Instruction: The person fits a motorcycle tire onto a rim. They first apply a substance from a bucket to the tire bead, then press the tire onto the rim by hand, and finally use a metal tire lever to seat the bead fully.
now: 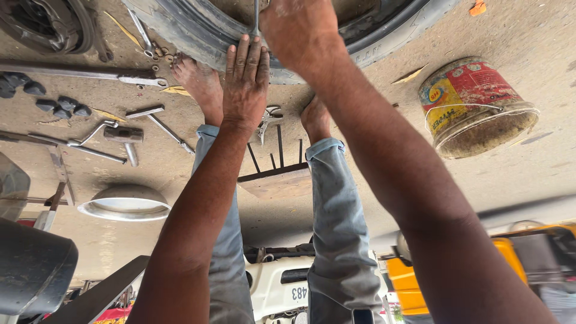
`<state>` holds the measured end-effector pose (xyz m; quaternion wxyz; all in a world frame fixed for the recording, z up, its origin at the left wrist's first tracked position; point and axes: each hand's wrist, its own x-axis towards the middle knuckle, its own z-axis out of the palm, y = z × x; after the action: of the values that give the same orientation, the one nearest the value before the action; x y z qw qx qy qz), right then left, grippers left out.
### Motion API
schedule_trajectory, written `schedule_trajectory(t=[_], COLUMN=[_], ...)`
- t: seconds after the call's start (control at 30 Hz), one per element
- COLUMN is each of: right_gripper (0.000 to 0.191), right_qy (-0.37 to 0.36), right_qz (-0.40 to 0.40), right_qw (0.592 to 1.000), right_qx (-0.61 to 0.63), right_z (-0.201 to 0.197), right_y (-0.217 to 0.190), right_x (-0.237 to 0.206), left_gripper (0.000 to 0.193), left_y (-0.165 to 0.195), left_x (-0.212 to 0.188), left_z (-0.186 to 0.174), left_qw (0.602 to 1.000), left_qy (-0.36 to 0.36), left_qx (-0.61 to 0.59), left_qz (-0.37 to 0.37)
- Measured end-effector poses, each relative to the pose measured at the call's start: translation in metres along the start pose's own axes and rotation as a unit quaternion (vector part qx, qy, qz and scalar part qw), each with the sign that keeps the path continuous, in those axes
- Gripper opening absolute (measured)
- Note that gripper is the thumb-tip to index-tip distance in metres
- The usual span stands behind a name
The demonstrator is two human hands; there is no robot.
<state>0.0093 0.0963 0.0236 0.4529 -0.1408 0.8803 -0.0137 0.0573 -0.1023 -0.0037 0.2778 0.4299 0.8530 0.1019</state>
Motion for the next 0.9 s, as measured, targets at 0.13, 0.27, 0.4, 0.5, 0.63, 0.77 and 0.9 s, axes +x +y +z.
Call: schedule_trajectory(t=[0.13, 0.27, 0.4, 0.5, 0.63, 0.77, 0.9], right_gripper=[0.021, 0.034, 0.033, 0.037, 0.056, 0.029, 0.029], right_qy=[-0.082, -0.096, -0.081, -0.058, 0.207, 0.237, 0.33], right_qz=[0.067, 0.105, 0.163, 0.182, 0.165, 0.207, 0.136], right_qw=[0.983, 0.976, 0.933, 0.88, 0.764, 0.761, 0.863], right_qx=[0.148, 0.163, 0.309, 0.436, 0.589, 0.567, 0.356], right_z=[-0.024, -0.034, 0.01, 0.066, 0.119, 0.12, 0.102], right_y=[-0.028, -0.084, -0.129, -0.122, -0.081, -0.045, -0.017], right_x=[-0.015, -0.046, -0.07, -0.082, -0.111, -0.121, -0.097], left_gripper=[0.057, 0.058, 0.075, 0.065, 0.067, 0.062, 0.048], left_y=[-0.006, -0.008, -0.005, -0.006, -0.004, 0.021, 0.042], left_x=[0.004, 0.012, 0.011, 0.003, -0.01, -0.003, 0.024], left_z=[-0.009, -0.011, -0.007, 0.001, 0.014, 0.023, 0.017], left_qw=[0.998, 0.998, 0.994, 0.997, 0.996, 0.995, 0.999], left_qy=[-0.014, -0.022, -0.084, -0.068, -0.054, -0.02, -0.032], left_qx=[0.051, -0.05, -0.074, 0.047, -0.071, -0.097, 0.002], left_qz=[0.039, 0.044, 0.002, -0.003, -0.014, 0.015, 0.022])
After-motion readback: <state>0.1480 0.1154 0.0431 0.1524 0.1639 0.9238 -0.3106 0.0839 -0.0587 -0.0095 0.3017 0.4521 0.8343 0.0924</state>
